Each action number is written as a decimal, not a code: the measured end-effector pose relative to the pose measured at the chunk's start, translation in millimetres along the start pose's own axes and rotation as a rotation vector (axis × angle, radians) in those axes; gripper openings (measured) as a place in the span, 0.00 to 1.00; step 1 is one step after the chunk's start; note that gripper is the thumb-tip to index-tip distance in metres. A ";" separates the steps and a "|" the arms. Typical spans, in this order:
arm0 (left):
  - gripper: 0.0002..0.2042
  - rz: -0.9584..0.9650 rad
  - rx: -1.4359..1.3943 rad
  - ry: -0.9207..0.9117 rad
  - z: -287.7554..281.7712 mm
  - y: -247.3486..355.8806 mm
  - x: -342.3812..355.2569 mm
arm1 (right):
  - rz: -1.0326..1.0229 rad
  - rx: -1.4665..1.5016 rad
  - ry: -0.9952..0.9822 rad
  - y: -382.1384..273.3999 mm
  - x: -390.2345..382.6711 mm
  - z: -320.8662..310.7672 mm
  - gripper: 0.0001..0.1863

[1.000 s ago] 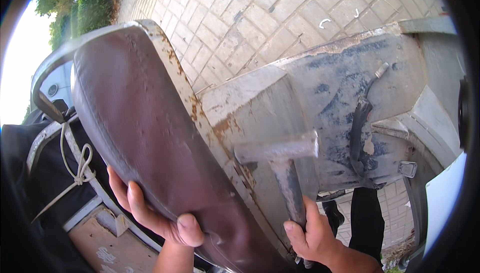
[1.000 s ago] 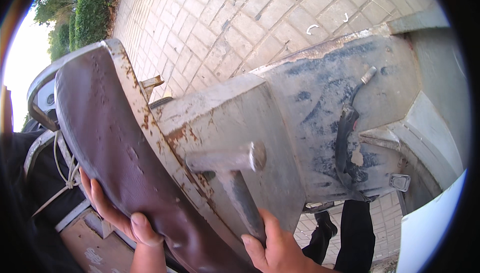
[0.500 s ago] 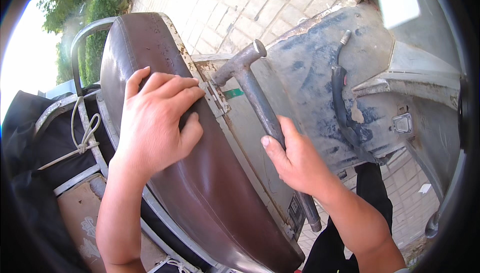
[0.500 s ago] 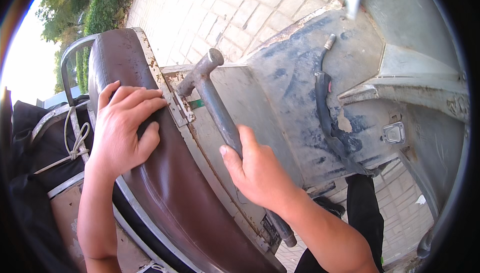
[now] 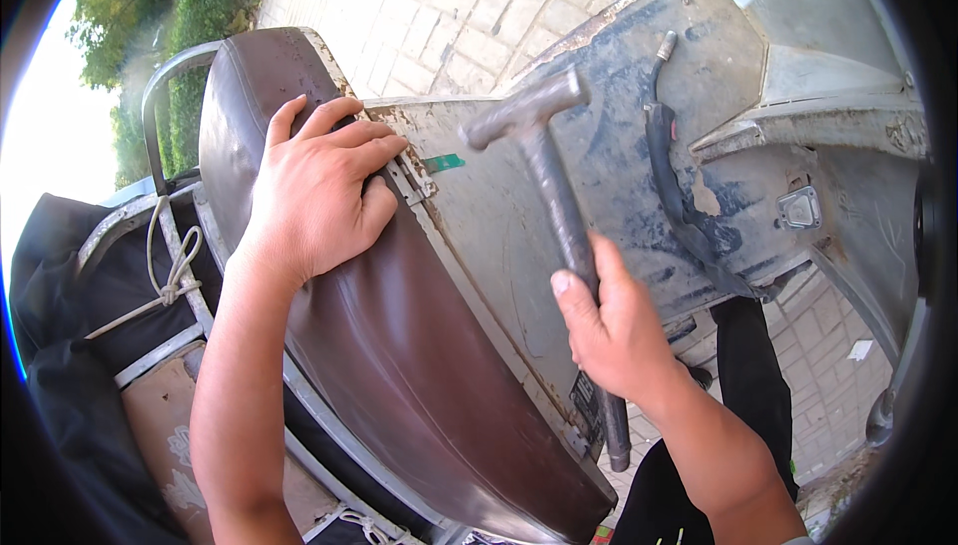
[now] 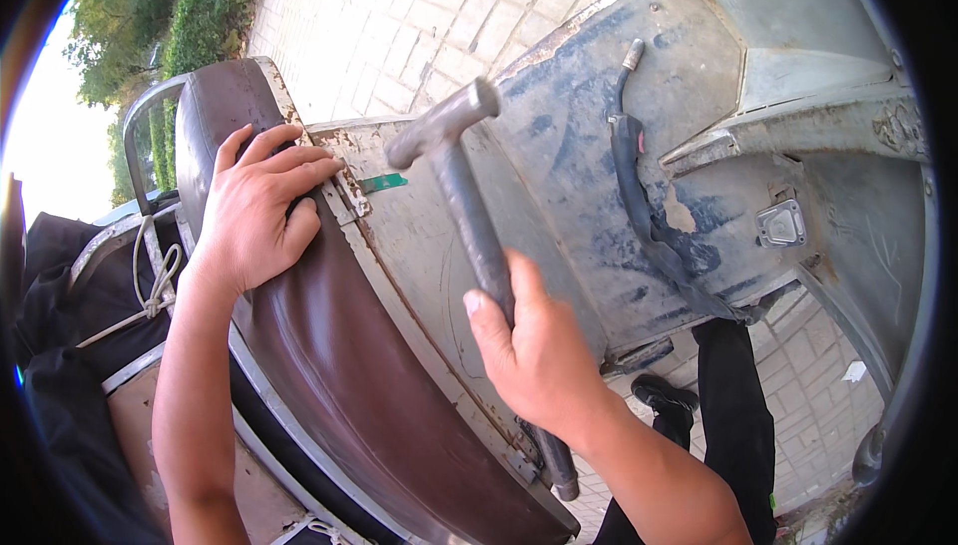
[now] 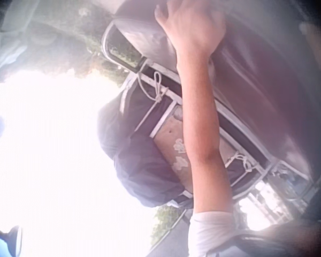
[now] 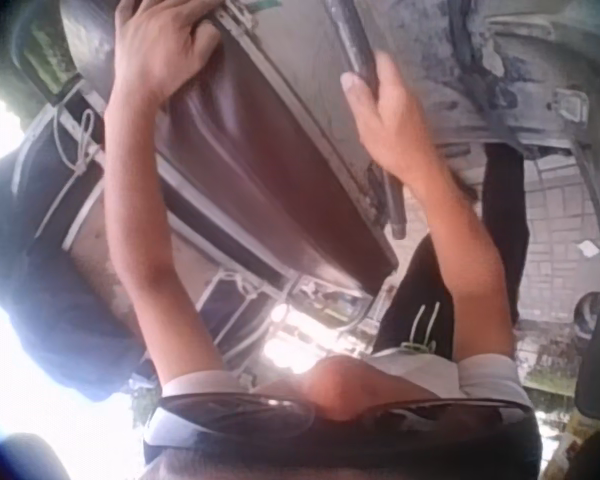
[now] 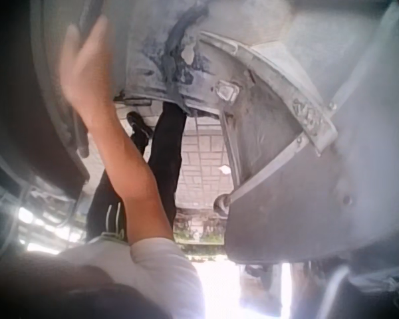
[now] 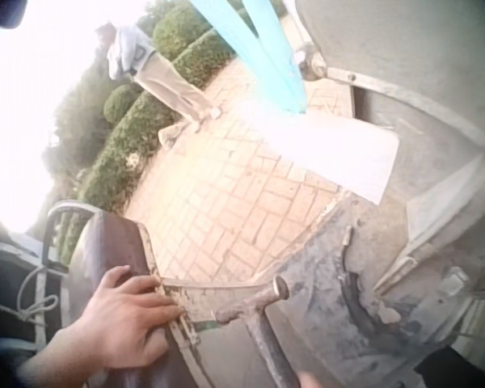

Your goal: The person welds a metal frame attached to a three-wheeled vehicle using a handheld welding torch, then uses a hammer to tap the welded area. The person repeats welding and hammering on different sections of the frame.

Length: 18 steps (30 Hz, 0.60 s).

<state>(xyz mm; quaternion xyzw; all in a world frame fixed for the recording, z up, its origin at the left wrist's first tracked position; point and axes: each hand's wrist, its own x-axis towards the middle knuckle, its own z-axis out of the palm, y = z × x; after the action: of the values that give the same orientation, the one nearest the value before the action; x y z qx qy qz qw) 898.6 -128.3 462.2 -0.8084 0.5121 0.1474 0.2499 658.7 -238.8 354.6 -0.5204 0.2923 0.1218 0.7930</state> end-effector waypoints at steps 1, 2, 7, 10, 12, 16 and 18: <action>0.20 0.013 0.004 0.016 0.9 0.1 0.8 | -0.097 -0.194 -0.015 8.2 -3.3 3.2 0.23; 0.20 0.011 0.004 -0.021 -0.7 0.6 4.7 | -0.079 -0.205 -0.058 9.8 -5.1 5.9 0.23; 0.21 0.000 0.010 -0.112 -4.5 1.8 11.1 | -0.086 -0.144 -0.140 6.2 -5.5 6.9 0.24; 0.20 0.000 -0.005 -0.132 -6.7 2.5 12.1 | -0.036 0.012 -0.062 3.0 -8.7 6.5 0.23; 0.20 0.019 0.020 -0.118 -5.9 2.1 13.3 | 0.006 0.014 -0.055 6.3 -12.7 12.4 0.22; 0.19 0.018 0.016 -0.150 -8.5 3.6 15.5 | -0.027 -0.147 -0.105 12.8 -9.7 17.3 0.18; 0.19 0.018 0.012 -0.139 -6.1 1.9 13.9 | -0.033 -0.094 -0.115 7.6 -7.4 11.8 0.19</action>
<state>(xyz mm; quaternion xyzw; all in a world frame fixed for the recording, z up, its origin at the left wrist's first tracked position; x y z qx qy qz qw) 902.8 -142.8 460.0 -0.7900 0.5017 0.2025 0.2882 653.1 -224.2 356.6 -0.5541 0.2314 0.1520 0.7851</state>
